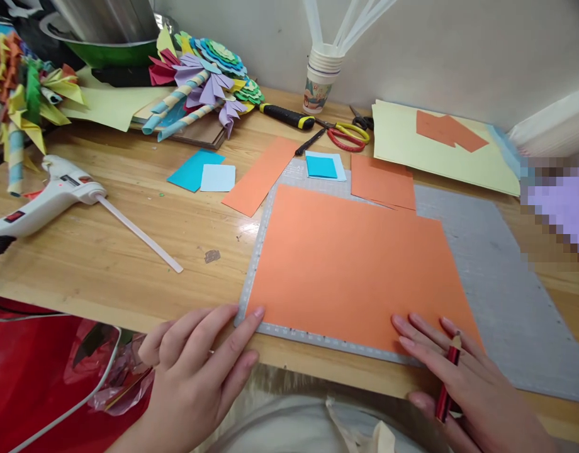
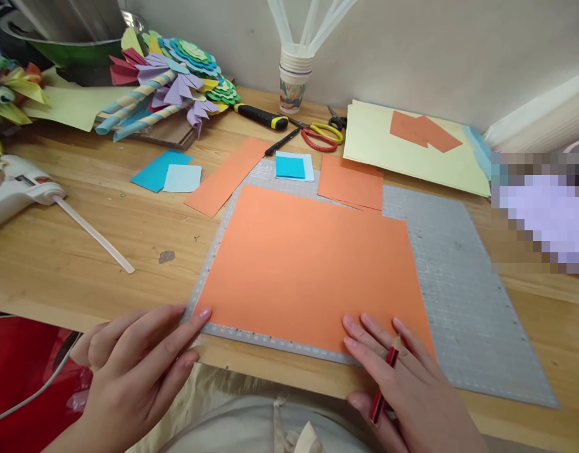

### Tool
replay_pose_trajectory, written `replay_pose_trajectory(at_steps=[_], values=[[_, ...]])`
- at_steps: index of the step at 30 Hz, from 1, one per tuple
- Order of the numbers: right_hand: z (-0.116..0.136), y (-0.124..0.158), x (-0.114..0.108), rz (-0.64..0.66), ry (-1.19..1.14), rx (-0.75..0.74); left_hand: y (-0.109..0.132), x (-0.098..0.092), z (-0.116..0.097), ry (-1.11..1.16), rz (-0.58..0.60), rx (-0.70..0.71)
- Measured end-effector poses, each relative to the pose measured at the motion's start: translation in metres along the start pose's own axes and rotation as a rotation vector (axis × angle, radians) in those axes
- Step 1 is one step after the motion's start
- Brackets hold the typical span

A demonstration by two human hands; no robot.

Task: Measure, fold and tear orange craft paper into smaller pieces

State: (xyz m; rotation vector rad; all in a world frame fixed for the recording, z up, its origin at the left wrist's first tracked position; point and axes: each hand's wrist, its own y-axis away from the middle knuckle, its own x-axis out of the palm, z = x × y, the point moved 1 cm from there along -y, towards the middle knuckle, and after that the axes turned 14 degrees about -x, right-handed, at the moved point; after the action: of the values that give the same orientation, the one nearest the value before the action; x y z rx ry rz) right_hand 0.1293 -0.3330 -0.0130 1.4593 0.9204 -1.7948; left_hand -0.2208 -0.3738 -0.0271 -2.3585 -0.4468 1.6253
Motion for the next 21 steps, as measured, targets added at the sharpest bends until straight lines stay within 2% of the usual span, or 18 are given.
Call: replay_pose_trajectory(at_steps=[8,17,21], values=[[-0.0001,0.0040,0.0010,0.019,0.015,-0.012,0.0028,0.0062,-0.0022,0.040,-0.047,-0.025],[-0.0010,0.0013,0.0030,0.031,0.050,-0.019,0.0040,0.0054,0.0013,0.021,-0.039,-0.047],[0.0004,0.0013,0.0023,0.028,0.060,-0.033,0.0004,0.0049,0.0037,0.002,-0.045,0.056]])
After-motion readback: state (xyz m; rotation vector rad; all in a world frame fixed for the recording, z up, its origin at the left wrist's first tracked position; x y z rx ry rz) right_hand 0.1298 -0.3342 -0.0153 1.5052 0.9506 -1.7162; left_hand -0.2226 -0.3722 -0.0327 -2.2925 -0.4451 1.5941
